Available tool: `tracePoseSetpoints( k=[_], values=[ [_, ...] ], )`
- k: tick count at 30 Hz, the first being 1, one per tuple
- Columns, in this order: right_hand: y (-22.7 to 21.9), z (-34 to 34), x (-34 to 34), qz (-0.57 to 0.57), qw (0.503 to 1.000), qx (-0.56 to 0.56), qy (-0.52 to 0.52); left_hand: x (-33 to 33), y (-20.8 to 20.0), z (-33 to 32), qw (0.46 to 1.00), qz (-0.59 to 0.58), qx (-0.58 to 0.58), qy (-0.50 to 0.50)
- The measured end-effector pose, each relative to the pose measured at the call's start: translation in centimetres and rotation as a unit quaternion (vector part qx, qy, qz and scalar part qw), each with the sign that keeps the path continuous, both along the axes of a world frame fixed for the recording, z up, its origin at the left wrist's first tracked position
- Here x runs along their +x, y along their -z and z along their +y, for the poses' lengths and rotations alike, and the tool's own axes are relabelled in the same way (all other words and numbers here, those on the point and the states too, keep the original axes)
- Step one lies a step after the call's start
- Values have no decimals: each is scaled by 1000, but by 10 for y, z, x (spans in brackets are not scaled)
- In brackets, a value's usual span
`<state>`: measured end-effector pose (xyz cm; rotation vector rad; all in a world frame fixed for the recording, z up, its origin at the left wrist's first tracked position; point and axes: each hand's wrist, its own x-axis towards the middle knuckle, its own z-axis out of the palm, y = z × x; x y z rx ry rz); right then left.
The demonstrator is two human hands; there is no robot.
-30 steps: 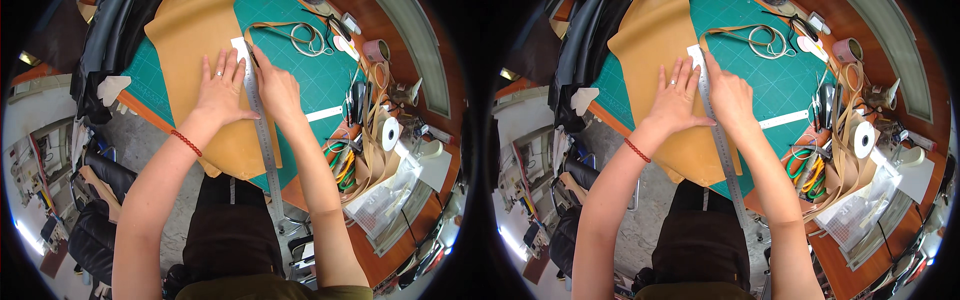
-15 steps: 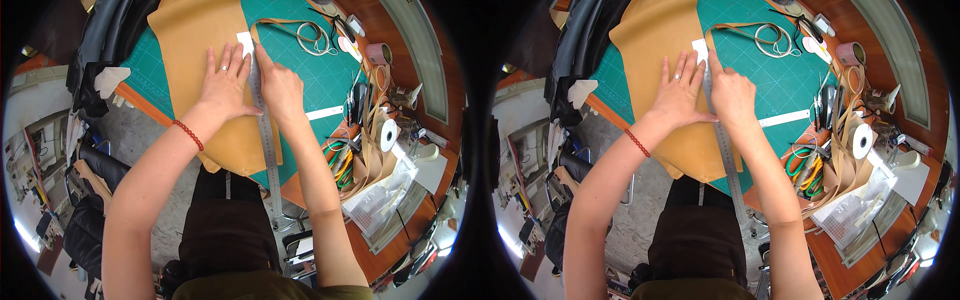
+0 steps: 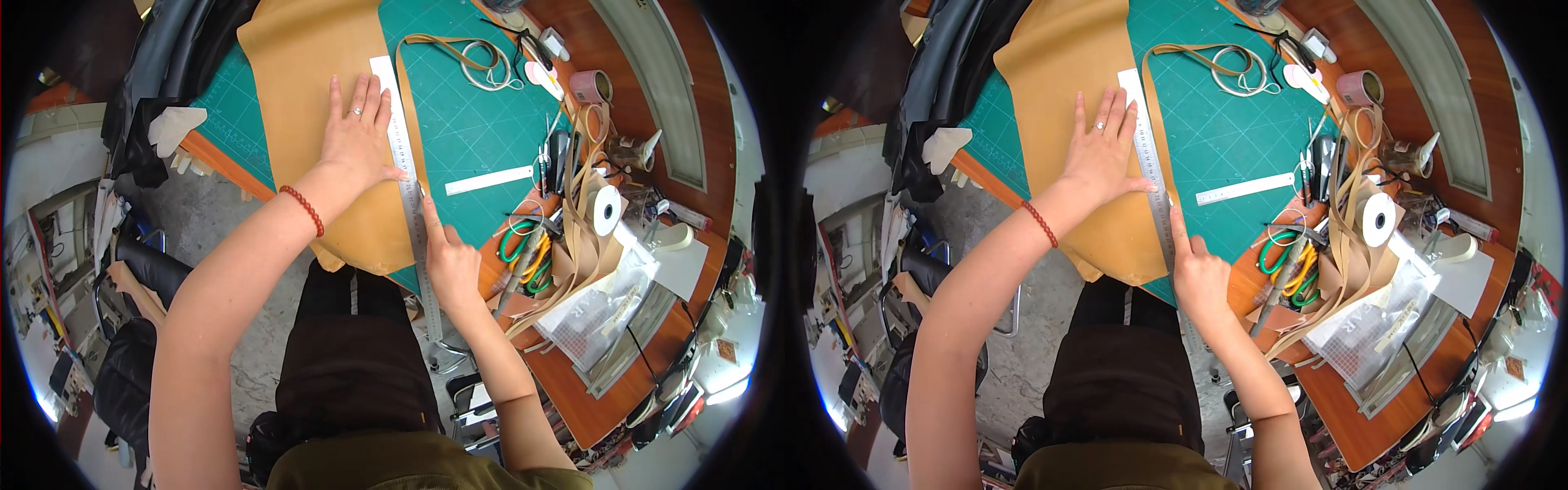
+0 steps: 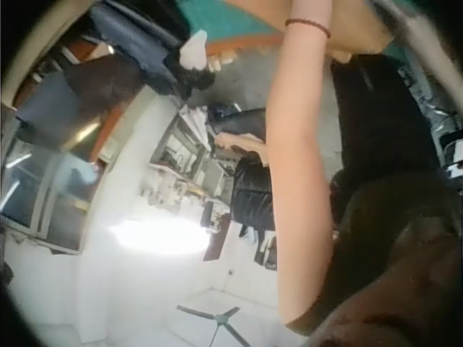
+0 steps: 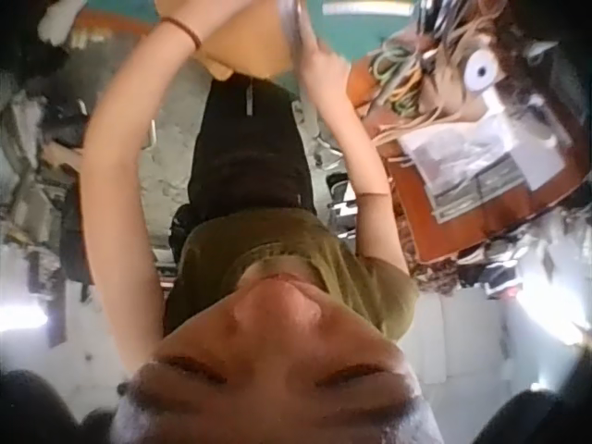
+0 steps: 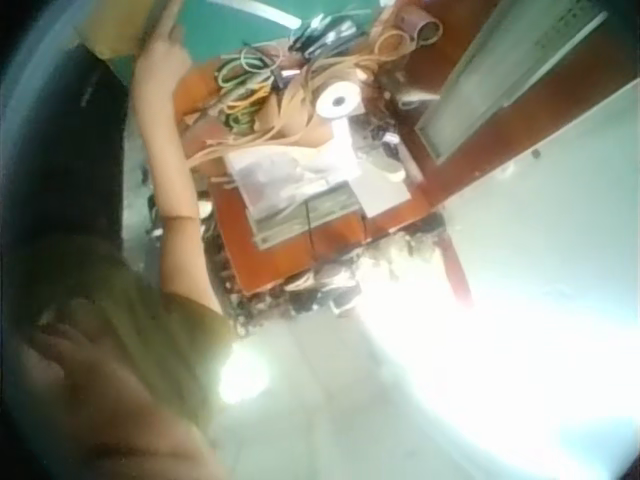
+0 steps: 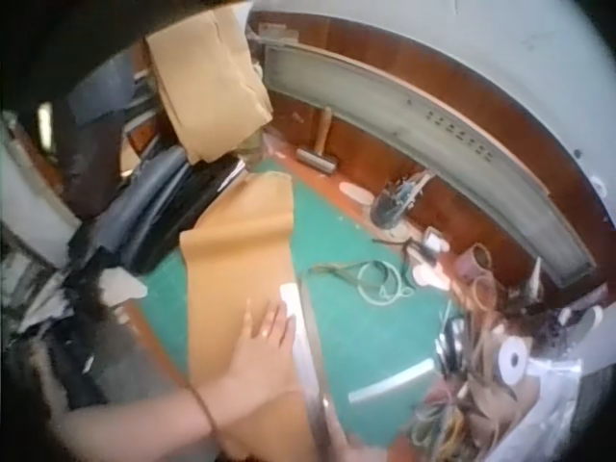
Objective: The person uses a metal ruler and a utility knife to cut straight strips from a large sheet of tan leather on a green cutting mat. They repeatedly measure, mark, and slice the material, occasionally using scissors to trim the edges of the cut strips. The person also handles a clear plastic sheet and a small piece of leather during the process.
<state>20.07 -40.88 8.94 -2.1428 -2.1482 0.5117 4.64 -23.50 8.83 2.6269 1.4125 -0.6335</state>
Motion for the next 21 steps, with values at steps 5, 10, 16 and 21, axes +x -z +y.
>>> tracePoseSetpoints(
  k=[5, 10, 16, 21],
  values=[
    [-5, 3, 1, -8, 1000, -3, -4, -12, 42, -36, 972, -145, 115, 143],
    [0, 1, 4, -17, 999, 14, -25, -13, 29, -45, 970, -222, -6, 96],
    [2, 0, -3, -2, 1000, 16, 10, -2, 8, -49, 991, -104, -45, 68],
    [6, -19, -5, -6, 1000, 17, 15, 13, -6, -48, 995, -11, -60, 76]
  ],
)
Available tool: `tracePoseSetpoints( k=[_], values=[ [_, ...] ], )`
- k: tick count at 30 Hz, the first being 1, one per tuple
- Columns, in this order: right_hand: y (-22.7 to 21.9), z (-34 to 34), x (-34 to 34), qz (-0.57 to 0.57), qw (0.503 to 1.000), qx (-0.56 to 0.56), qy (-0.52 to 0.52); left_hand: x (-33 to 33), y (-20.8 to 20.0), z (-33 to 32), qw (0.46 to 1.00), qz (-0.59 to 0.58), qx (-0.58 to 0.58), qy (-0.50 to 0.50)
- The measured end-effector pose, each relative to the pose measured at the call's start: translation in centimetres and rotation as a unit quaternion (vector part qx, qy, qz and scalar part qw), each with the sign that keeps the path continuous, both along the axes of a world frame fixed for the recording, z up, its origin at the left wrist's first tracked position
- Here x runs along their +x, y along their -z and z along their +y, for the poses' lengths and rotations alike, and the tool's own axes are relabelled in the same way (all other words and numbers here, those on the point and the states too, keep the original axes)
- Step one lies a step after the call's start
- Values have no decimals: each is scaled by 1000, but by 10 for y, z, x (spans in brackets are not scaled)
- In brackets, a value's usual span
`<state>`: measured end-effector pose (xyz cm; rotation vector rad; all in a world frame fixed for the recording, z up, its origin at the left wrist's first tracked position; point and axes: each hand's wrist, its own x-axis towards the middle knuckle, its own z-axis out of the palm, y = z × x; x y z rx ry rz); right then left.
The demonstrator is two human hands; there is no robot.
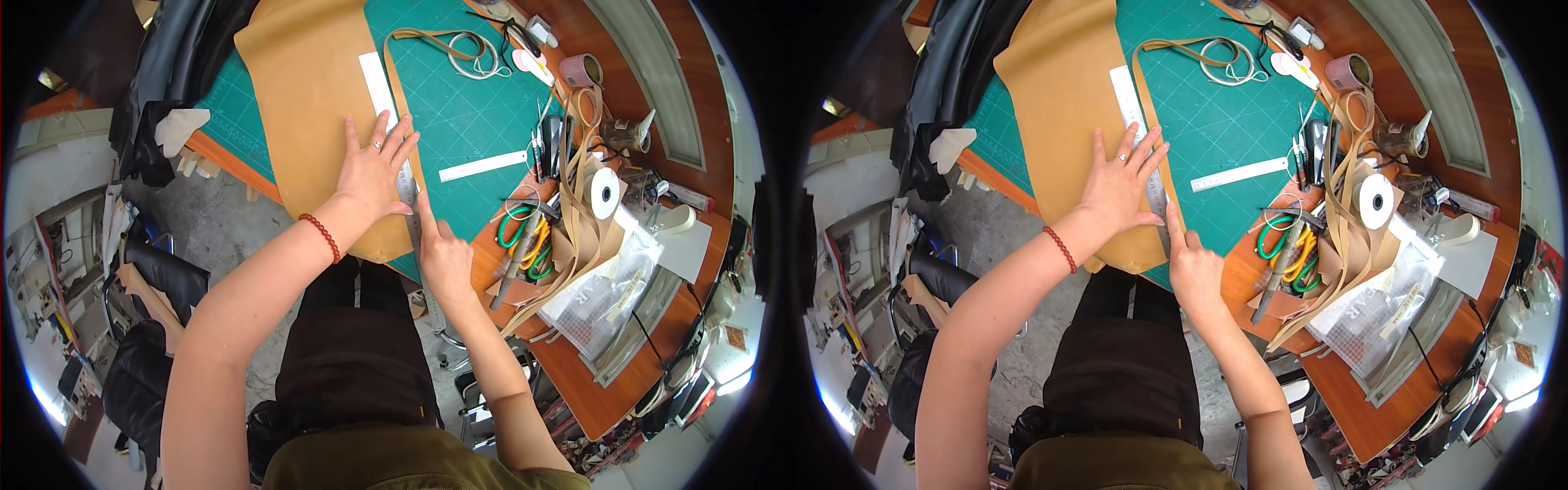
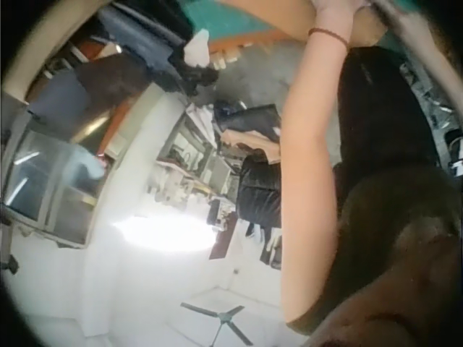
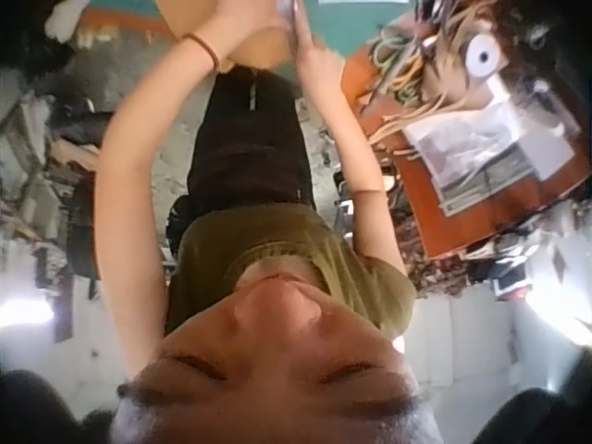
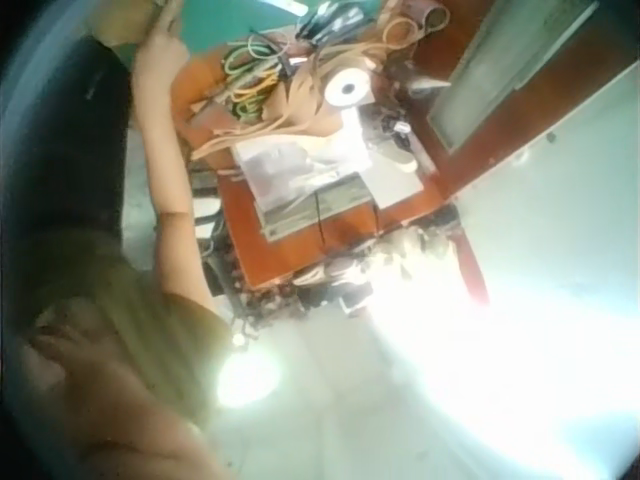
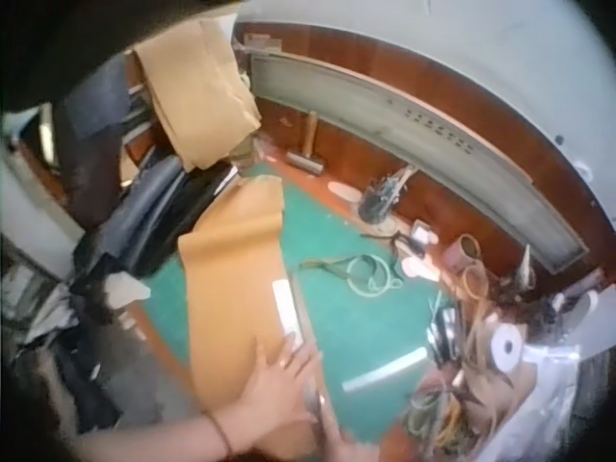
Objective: The person uses a metal ruler and a utility knife to cut straight strips from a large sheet of tan leather on a green cutting mat. They repeatedly measure, mark, and slice the material, occasionally using scissors to trim the edges of the cut strips. The person also handles a clear plastic sheet and a small piece of leather during the process.
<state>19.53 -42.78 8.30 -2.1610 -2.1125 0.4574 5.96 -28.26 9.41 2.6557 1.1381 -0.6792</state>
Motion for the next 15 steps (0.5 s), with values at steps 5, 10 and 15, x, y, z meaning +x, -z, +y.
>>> tracePoseSetpoints(
  k=[5, 10, 15],
  values=[
    [-9, -41, 4, -18, 999, -44, -3, 6, -4, -2, 999, 34, 7, 9],
    [-15, -44, 8, -16, 999, -41, -10, -1, 3, -13, 997, -66, 42, -10],
    [-12, -46, 8, -20, 999, -35, -8, -22, 49, -51, 968, -201, 124, 88]
  ],
)
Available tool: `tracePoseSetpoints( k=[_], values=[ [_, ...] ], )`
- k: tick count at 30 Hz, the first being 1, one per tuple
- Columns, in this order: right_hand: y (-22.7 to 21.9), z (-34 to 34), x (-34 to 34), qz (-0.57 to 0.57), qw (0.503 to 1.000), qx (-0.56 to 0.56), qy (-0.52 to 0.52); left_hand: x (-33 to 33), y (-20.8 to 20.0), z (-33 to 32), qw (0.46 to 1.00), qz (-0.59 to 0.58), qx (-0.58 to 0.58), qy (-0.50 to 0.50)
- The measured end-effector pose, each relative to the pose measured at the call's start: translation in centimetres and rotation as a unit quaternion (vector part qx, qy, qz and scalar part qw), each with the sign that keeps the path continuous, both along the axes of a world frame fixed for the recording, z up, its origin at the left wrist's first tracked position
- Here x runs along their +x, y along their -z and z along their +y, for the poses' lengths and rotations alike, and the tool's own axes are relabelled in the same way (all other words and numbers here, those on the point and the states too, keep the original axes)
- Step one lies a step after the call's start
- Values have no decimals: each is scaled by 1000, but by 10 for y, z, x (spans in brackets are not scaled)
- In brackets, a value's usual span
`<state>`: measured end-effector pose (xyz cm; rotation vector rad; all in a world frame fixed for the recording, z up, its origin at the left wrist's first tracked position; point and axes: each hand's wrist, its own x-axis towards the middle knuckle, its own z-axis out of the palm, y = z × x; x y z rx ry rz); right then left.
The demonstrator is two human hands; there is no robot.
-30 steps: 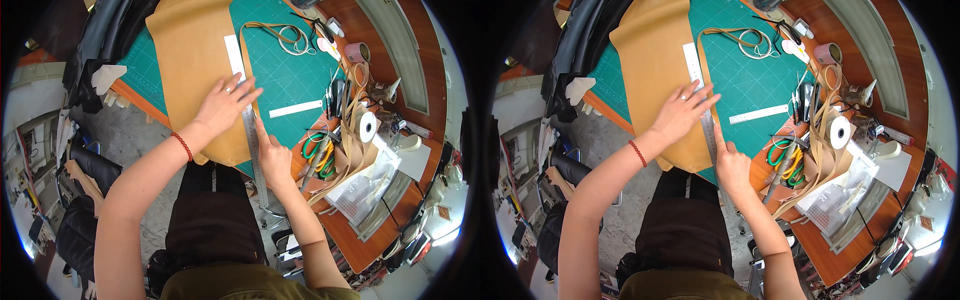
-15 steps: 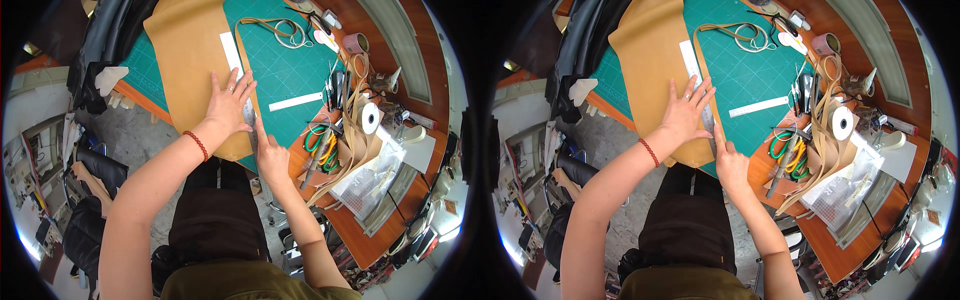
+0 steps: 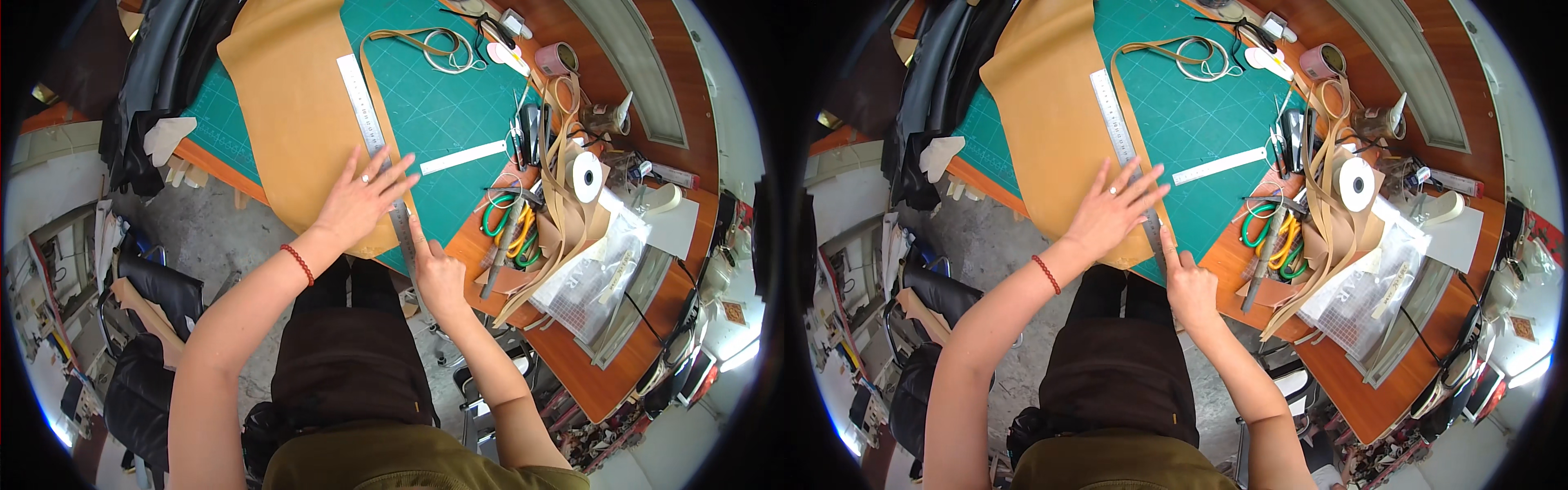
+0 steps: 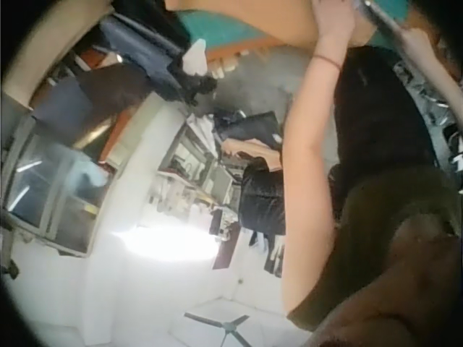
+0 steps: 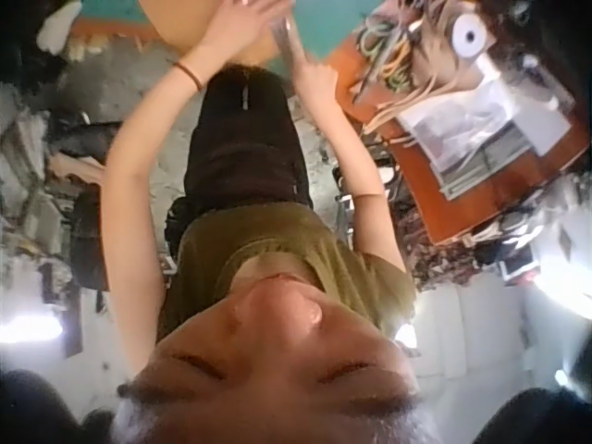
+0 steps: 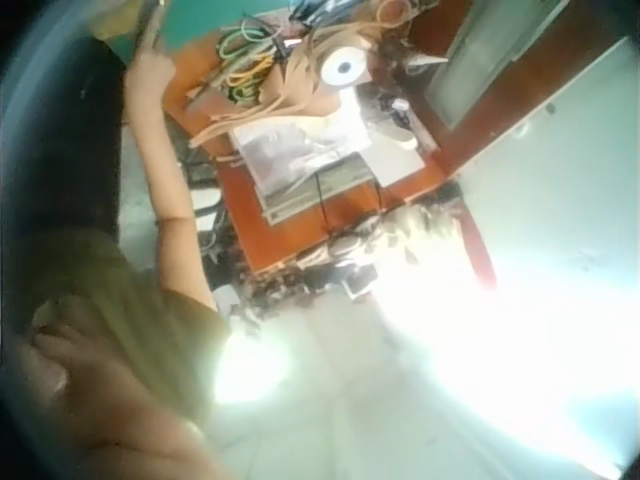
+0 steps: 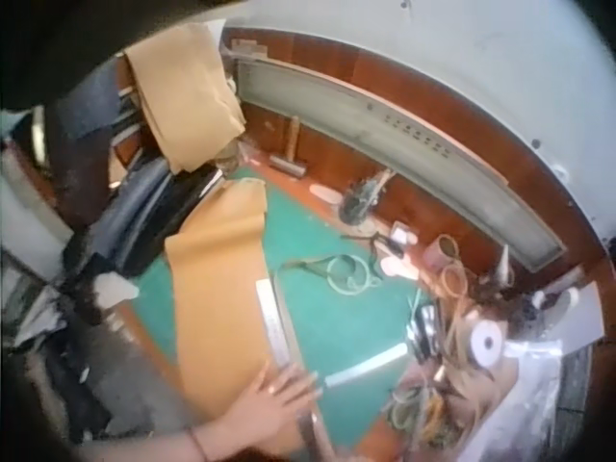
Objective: The person uses a metal ruler and a utility knife to cut straight strips from a large sheet of tan leather on a green cutting mat. They repeatedly measure, mark, and slice the material, occasionally using scissors to trim the edges of the cut strips. The person also handles a clear plastic sheet and a small piece of leather during the process.
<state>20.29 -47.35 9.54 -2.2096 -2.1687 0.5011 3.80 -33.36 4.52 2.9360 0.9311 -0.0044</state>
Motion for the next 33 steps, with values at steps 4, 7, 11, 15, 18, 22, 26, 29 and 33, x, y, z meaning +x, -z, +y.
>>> tracePoseSetpoints(
  k=[4, 7, 11, 15, 18, 22, 26, 29, 33],
  values=[
    [1, 0, 0, 11, 1000, 14, 10, 0, -15, 1, 983, -50, -174, -15],
    [6, -2, -5, 3, 1000, 11, 14, -3, -18, 3, 987, -36, -157, -16],
    [7, -25, -3, 8, 999, 5, 32, 4, -22, -2, 988, 2, -154, -18],
    [6, -43, 0, 17, 999, 10, 35, 6, -29, 0, 988, 48, -143, -17],
    [3, -51, 0, 18, 999, 14, 31, 6, -30, -1, 988, 59, -142, -18],
    [1, -60, 3, 14, 1000, 4, 27, 6, -28, -2, 988, 61, -142, -17],
    [-3, -79, 12, 16, 1000, -13, 23, 8, -32, -4, 987, 68, -143, -13],
    [-4, -77, 20, 48, 998, -32, 31, 14, -42, -1, 987, 84, -134, -12],
    [-9, -79, 26, 105, 991, -21, 86, 14, -22, -6, 995, 39, -87, -39]
  ],
)
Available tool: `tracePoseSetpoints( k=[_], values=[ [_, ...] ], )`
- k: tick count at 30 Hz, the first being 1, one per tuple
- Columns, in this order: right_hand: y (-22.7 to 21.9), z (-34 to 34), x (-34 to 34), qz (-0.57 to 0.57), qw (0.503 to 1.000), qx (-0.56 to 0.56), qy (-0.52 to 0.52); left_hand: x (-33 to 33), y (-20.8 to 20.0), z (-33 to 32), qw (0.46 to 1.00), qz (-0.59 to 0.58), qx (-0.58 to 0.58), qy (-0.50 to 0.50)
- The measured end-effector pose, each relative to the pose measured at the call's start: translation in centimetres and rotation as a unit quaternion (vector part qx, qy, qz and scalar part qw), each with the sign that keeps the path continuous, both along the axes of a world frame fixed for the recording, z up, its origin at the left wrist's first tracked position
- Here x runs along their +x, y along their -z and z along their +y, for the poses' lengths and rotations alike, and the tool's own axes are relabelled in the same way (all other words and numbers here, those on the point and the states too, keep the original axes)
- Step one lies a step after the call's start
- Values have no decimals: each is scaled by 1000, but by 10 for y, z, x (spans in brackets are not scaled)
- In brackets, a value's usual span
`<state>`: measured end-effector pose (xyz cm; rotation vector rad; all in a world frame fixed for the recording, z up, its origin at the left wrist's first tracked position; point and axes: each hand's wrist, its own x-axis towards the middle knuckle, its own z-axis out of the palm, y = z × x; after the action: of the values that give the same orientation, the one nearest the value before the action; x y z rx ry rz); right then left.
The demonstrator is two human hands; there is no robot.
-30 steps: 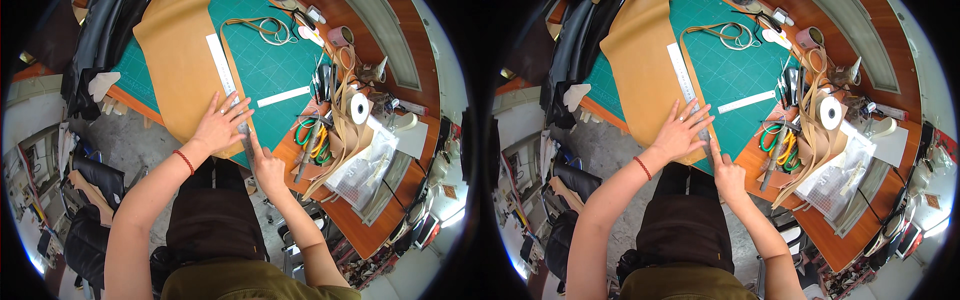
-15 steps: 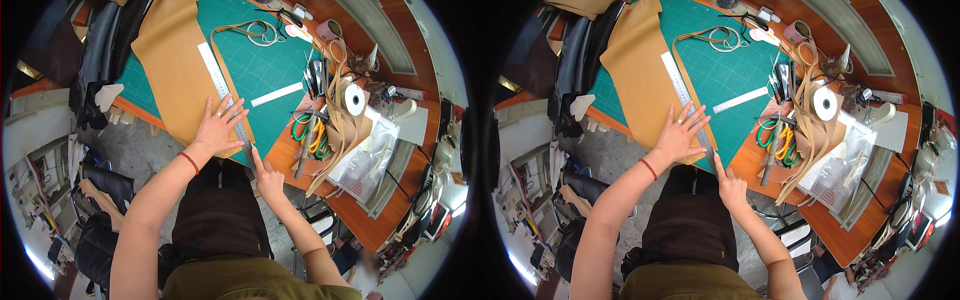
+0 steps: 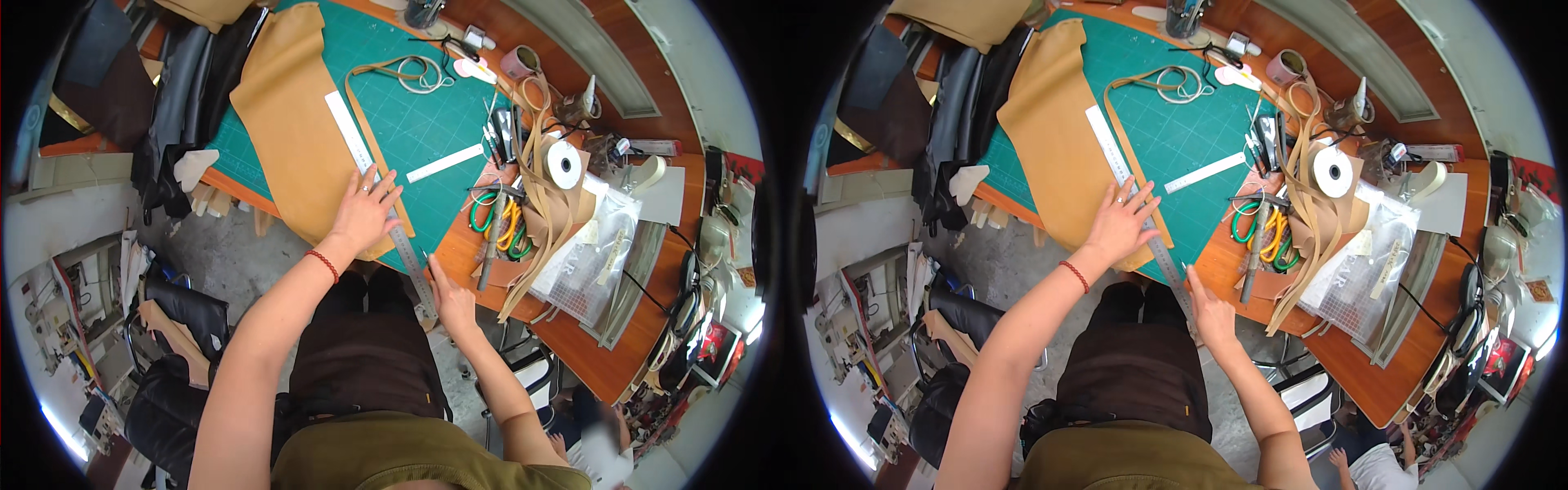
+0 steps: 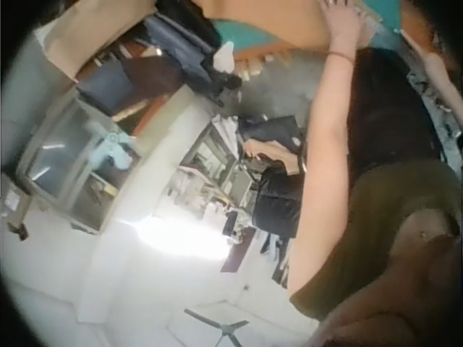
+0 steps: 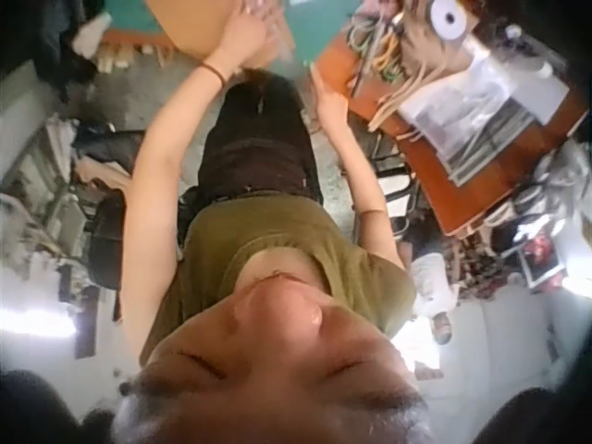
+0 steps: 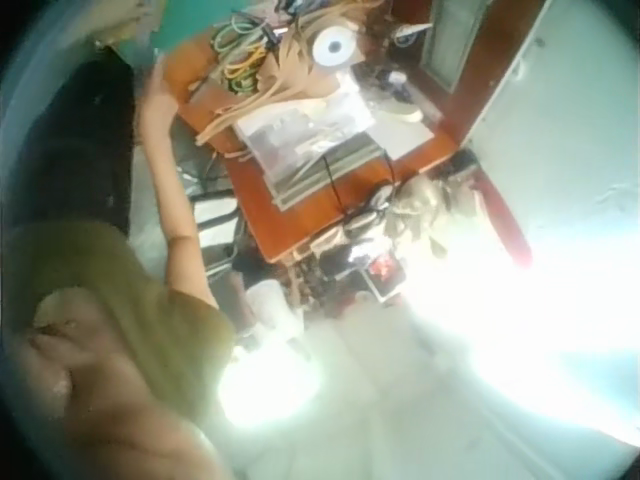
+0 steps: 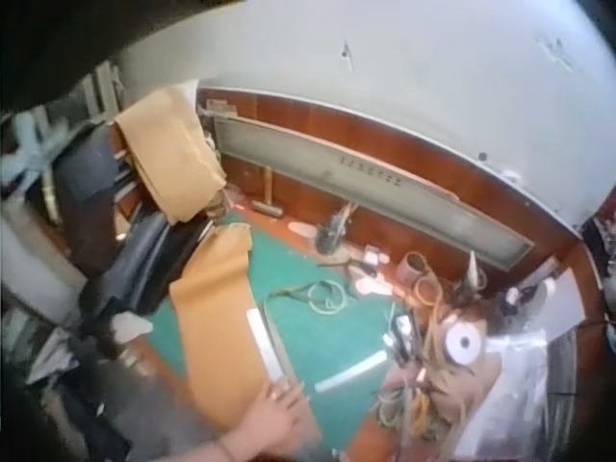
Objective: The person uses a metal ruler and a utility knife to cut straight strips from a large sheet of tan leather on a green cutting mat. They repeatedly measure, mark, and slice the material, occasionally using scissors to trim the edges of the cut strips. The person also handles a clear plastic sheet and a small piece of leather during the process.
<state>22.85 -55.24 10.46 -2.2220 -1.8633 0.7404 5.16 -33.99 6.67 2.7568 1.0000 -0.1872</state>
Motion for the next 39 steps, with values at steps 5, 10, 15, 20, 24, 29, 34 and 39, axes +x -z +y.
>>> tracePoseSetpoints(
  k=[5, 10, 15, 20, 24, 29, 34, 39],
  values=[
    [-13, -5, 1, 12, 999, 5, 45, 25, -5, 7, 987, -140, -40, -59],
    [4, 28, -11, 21, 999, 31, 31, 34, -5, 18, 983, -156, -57, -79],
    [13, 36, -15, 14, 999, 15, 29, 37, 1, 16, 978, -146, -97, -113],
    [14, 26, -14, -22, 1000, -18, 6, 36, -1, 18, 978, -141, -107, -115],
    [22, 0, -13, -73, 996, -44, -32, 38, 3, 19, 980, -122, -112, -114],
    [12, 11, -5, -50, 994, -96, -33, 41, 5, 24, 978, -123, -116, -125],
    [0, 21, 6, -22, 997, -54, -43, 48, 5, 29, 976, -98, -132, -144],
    [1, 16, 4, -26, 997, -56, -35, 46, 7, 29, 976, -83, -146, -139]
  ],
)
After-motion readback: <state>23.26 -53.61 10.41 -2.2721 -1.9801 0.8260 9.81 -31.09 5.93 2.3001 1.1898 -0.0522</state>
